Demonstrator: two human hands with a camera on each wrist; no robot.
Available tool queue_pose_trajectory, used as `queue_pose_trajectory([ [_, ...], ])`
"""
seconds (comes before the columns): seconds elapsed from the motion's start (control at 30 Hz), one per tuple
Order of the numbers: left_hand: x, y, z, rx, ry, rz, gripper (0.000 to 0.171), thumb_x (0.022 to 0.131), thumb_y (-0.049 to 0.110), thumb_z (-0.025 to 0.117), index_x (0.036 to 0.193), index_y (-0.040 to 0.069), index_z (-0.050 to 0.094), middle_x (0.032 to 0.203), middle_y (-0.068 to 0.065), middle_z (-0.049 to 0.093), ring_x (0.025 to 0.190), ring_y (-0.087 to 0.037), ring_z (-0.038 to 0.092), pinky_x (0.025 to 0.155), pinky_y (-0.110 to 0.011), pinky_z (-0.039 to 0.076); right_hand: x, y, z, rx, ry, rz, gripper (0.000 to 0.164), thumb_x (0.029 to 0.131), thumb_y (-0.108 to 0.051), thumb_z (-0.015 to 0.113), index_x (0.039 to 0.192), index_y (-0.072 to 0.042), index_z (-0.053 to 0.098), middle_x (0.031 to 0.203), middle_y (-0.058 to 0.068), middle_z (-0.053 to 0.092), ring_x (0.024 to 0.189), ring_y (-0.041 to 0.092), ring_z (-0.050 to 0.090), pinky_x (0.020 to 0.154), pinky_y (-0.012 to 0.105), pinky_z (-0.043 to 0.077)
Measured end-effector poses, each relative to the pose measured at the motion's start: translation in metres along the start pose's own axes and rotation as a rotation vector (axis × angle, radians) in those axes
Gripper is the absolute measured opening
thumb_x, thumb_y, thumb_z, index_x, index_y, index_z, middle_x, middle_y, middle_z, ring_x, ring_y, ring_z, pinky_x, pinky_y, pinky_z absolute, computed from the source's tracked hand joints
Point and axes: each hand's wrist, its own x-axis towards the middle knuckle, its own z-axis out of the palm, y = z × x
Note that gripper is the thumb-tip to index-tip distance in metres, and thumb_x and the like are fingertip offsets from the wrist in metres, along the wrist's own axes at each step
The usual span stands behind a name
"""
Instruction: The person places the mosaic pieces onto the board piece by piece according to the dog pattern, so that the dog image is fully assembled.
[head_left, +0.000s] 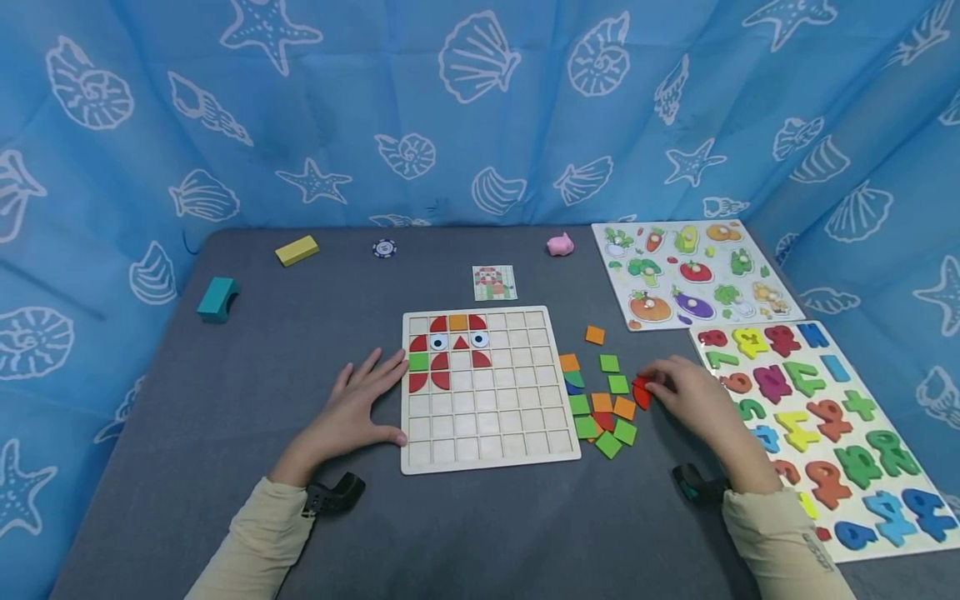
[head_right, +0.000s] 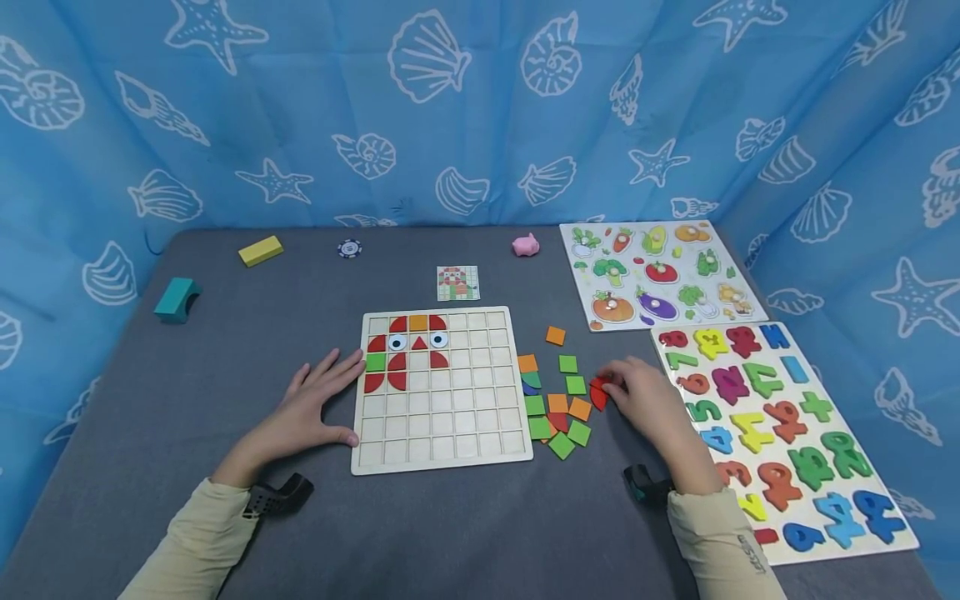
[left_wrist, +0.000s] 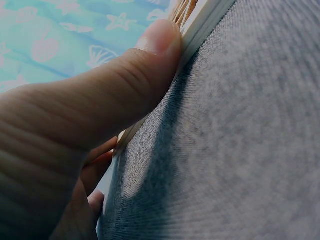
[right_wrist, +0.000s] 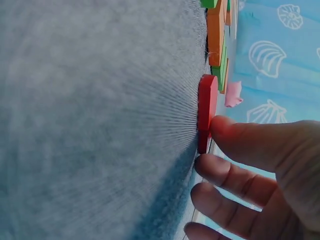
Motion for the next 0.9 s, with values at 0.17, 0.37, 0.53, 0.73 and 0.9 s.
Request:
queue_pose_trajectory([
  [0.17,0.000,0.003,-0.001,-0.001,-0.003,-0.002,0.104,0.059,0.060,0.070,0.142,0.021,0.022,0.149,0.004,0.015,0.137,-0.026,0.000,0.101,-0.056,-0.004,-0.002,0.002,-0.002,-0.003,0.009,0.024,0.020,0.080,-0.013,0.064,0.100,-0.008,0.064,0.080,0.005,0.053,0.069,0.017,0.047,0.060,0.031,0.038],
  [0.37,0.000,0.005,-0.003,0.000,-0.002,-0.004,0.104,0.059,0.058,0.071,0.142,0.020,0.022,0.149,0.003,0.016,0.137,-0.027,0.001,0.101,-0.056,-0.004,-0.004,0.005,-0.003,0.040,-0.027,-0.084,0.035,0.078,0.000,0.063,0.112,-0.009,0.062,0.092,0.009,0.052,0.078,0.019,0.048,0.066,0.035,0.043],
  [0.53,0.000,0.005,-0.003,0.006,-0.001,-0.005,0.104,0.059,0.057,0.071,0.142,0.019,0.023,0.149,0.003,0.016,0.137,-0.027,0.001,0.102,-0.056,-0.004,-0.001,0.004,-0.004,0.011,-0.033,-0.062,0.027,0.078,-0.009,0.066,0.105,-0.008,0.063,0.089,0.007,0.053,0.077,0.019,0.049,0.067,0.036,0.043],
  [0.73,0.000,0.005,-0.002,0.004,0.000,-0.010,0.104,0.058,0.059,0.071,0.142,0.019,0.024,0.148,0.002,0.017,0.136,-0.027,0.002,0.101,-0.056,-0.003,0.006,-0.014,-0.006,-0.014,-0.007,0.036,0.028,0.078,-0.020,0.066,0.101,-0.004,0.060,0.087,0.009,0.057,0.073,0.020,0.050,0.065,0.037,0.044],
  [0.9,0.000,0.003,-0.001,0.022,-0.001,-0.011,0.104,0.058,0.060,0.070,0.142,0.020,0.024,0.149,0.003,0.016,0.137,-0.027,0.002,0.102,-0.056,-0.003,0.024,-0.061,0.001,-0.011,0.023,-0.011,0.026,0.078,-0.024,0.066,0.099,-0.009,0.061,0.080,0.003,0.057,0.064,0.015,0.048,0.055,0.029,0.041],
])
